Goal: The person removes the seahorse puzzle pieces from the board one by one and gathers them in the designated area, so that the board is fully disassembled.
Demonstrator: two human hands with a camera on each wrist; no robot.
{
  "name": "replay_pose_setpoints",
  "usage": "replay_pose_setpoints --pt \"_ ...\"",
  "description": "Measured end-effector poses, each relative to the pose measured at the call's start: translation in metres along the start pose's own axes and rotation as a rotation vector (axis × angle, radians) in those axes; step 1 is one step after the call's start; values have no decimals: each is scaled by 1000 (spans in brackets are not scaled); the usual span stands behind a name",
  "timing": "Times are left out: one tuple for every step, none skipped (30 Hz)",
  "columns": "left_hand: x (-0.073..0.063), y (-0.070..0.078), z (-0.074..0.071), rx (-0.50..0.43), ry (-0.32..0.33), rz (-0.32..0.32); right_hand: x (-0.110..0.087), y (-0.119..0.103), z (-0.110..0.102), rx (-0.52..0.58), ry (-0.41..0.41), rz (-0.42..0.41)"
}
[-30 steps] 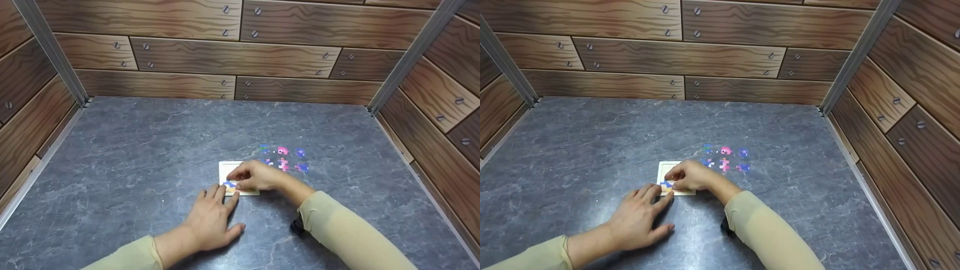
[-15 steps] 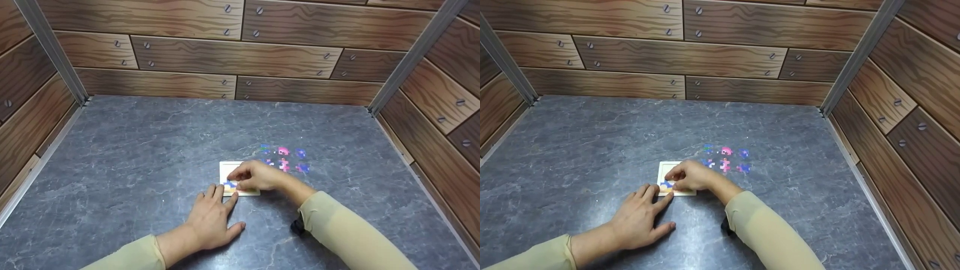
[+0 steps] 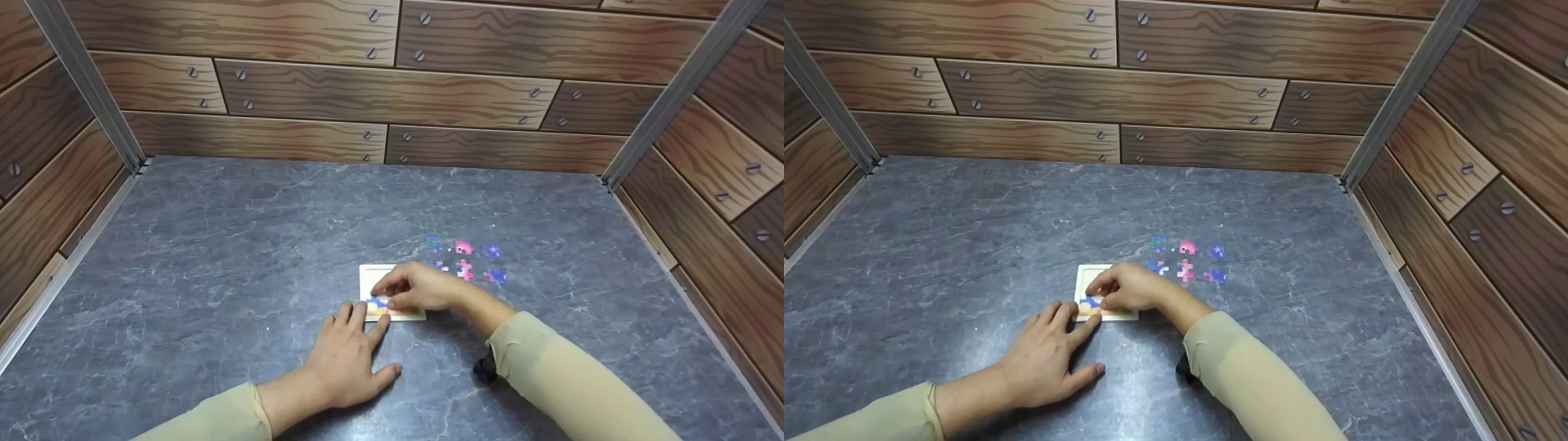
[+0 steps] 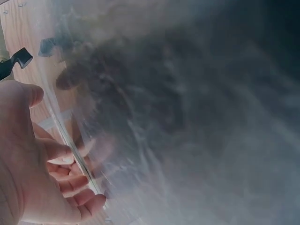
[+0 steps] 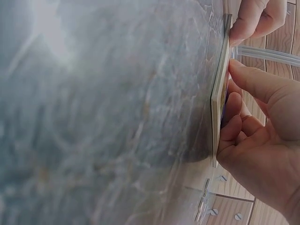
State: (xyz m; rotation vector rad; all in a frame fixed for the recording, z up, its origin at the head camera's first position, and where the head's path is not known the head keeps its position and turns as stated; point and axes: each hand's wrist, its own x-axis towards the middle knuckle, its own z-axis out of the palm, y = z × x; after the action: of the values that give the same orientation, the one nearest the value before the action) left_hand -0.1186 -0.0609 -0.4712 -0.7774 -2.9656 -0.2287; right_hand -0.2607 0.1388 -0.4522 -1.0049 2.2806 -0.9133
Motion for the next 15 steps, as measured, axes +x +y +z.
replay_pose_setpoints --pt "0 0 0 3 -4 0 0 -1 0 3 -3 4" --pt "0 -1 0 4 -6 1 0 -1 0 7 -4 6" --pt "0 -1 0 5 -8 2 0 -1 0 10 -5 6" --pt "0 -1 -1 7 -9 3 0 -2 0 13 -6 7" --pt "0 -1 -1 10 -10 4 0 -2 0 17 -8 8" --pt "0 -1 -1 12 -11 6 0 -3 0 19 -9 6" --pt "0 -1 -1 15 -12 7 0 -3 0 20 -10 7" --pt "0 -1 -1 18 -14 8 0 -3 0 18 -11 8" --pt "0 -1 -2 20 -15 8 0 -3 0 17 -12 7" --pt "0 -1 -2 22 -16 8 0 -3 0 15 -13 6" --pt "0 -1 -2 21 -17 8 0 -3 0 15 -14 5" --pt "0 -1 -2 19 -18 7 1 -3 0 16 -15 4" --pt "0 -1 -2 16 -18 7 1 -3 1 18 -17 3" --pt "0 -1 -1 12 -18 6 2 -2 1 22 -19 0" --pt "0 -1 -1 7 -19 5 2 -2 1 25 -20 -4"
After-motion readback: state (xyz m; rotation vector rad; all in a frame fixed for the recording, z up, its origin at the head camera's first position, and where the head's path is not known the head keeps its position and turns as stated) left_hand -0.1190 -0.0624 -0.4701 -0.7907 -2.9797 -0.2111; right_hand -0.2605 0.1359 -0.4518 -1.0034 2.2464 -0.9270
